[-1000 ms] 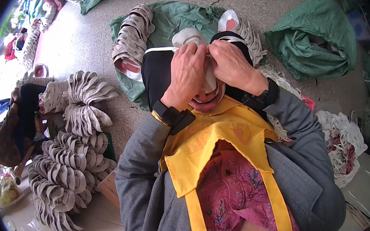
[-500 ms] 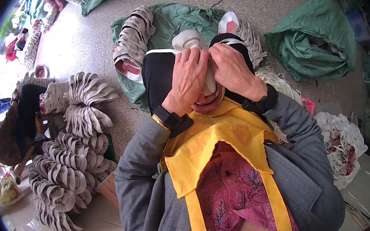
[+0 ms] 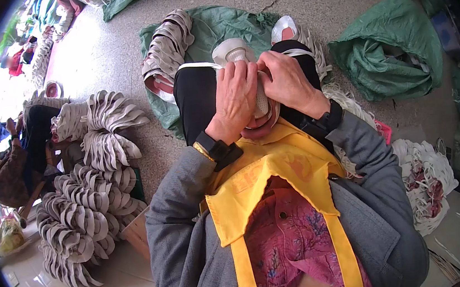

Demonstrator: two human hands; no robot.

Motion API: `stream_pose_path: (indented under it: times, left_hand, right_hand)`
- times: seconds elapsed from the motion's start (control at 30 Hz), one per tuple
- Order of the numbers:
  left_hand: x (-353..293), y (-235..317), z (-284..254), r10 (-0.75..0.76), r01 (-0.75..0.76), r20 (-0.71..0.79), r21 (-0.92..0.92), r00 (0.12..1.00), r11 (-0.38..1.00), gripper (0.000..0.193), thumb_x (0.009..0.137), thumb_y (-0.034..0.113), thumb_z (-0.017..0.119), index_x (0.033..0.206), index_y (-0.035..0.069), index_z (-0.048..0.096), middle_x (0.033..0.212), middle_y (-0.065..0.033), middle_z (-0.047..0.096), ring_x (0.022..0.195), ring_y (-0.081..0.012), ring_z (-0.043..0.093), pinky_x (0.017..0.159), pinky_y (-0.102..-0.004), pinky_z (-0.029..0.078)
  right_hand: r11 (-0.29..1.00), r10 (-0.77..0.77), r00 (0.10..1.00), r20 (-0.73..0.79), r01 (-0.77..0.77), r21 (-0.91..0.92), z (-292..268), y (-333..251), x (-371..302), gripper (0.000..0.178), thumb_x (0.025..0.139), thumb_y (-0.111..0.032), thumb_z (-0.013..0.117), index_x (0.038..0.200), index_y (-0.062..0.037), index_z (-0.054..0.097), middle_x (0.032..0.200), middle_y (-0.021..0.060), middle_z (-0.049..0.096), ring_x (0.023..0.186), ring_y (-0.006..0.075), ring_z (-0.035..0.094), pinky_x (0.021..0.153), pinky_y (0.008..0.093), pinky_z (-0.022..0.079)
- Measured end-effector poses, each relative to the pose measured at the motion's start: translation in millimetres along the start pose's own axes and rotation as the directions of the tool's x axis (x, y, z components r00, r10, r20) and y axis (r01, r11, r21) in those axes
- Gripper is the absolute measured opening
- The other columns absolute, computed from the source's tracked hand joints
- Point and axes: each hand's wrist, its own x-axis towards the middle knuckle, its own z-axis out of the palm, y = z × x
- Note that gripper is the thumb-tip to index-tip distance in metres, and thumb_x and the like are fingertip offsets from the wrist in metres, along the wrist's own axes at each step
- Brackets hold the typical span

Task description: Insert laces into a shoe and tighten them.

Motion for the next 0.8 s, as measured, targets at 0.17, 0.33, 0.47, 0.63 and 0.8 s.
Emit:
stream_pose_path:
  times: [0.17,0.33,0.47,0.63,0.8]
  left_hand:
    - [-1.8,2.4,0.6,-0.029,0.029,0.006,-0.003,1.0,1.0,0.027,0.083,0.016,0.058,0.107,0.005,0.056,0.097,-0.0122,0.052,0.095,-0.0322,0.052,0.082,-0.0421,0.043]
    - [-1.9,4.5,-4.9,-0.026,0.026,0.024,-0.008,0.999,1.0,0.027,0.082,0.016,0.058,0.106,0.005,0.056,0.097,-0.0129,0.052,0.095,-0.0324,0.052,0.081,-0.042,0.042]
    - [-2.3,4.2,-1.2,-0.025,0.025,0.008,0.026,1.0,0.999,0.026,0.081,0.016,0.058,0.105,0.005,0.055,0.097,-0.0126,0.052,0.095,-0.0313,0.053,0.081,-0.0416,0.042]
    - [-2.1,5.6,-0.9,-0.03,0.03,0.0,0.031,1.0,0.999,0.026,0.083,0.015,0.058,0.106,0.005,0.055,0.097,-0.0114,0.053,0.094,-0.0293,0.053,0.081,-0.0404,0.043]
    - [-2.5,5.1,-2.6,-0.034,0.034,0.008,0.046,0.999,0.998,0.025,0.083,0.015,0.059,0.106,0.006,0.056,0.096,-0.0111,0.053,0.094,-0.0289,0.053,0.08,-0.0402,0.043]
  right_hand:
    - [1.0,-0.025,1.0,0.006,0.025,-0.009,2.0,2.7,0.8,0.011,0.083,-0.006,0.065,0.088,0.0006,0.058,0.086,0.0214,0.064,0.087,0.0436,0.063,0.076,0.0498,0.051]
    - [0.995,0.053,0.997,0.048,-0.057,0.076,1.9,5.4,3.7,0.012,0.082,-0.007,0.067,0.087,0.002,0.061,0.086,0.022,0.067,0.086,0.0424,0.066,0.074,0.0479,0.052]
    - [0.988,0.08,0.994,0.069,-0.089,0.126,1.0,6.5,7.4,0.011,0.08,-0.007,0.067,0.083,0.0026,0.063,0.083,0.0219,0.068,0.082,0.0413,0.067,0.072,0.0468,0.053]
    - [0.989,0.075,0.996,0.04,-0.08,0.124,2.2,7.6,5.9,0.01,0.078,-0.006,0.068,0.083,0.0027,0.065,0.08,0.021,0.069,0.078,0.038,0.07,0.07,0.0434,0.055]
    - [0.969,0.147,0.986,0.073,-0.159,0.187,-2.1,2.6,6.3,0.012,0.075,-0.004,0.069,0.084,0.0032,0.068,0.077,0.0194,0.071,0.074,0.0333,0.072,0.07,0.0396,0.057]
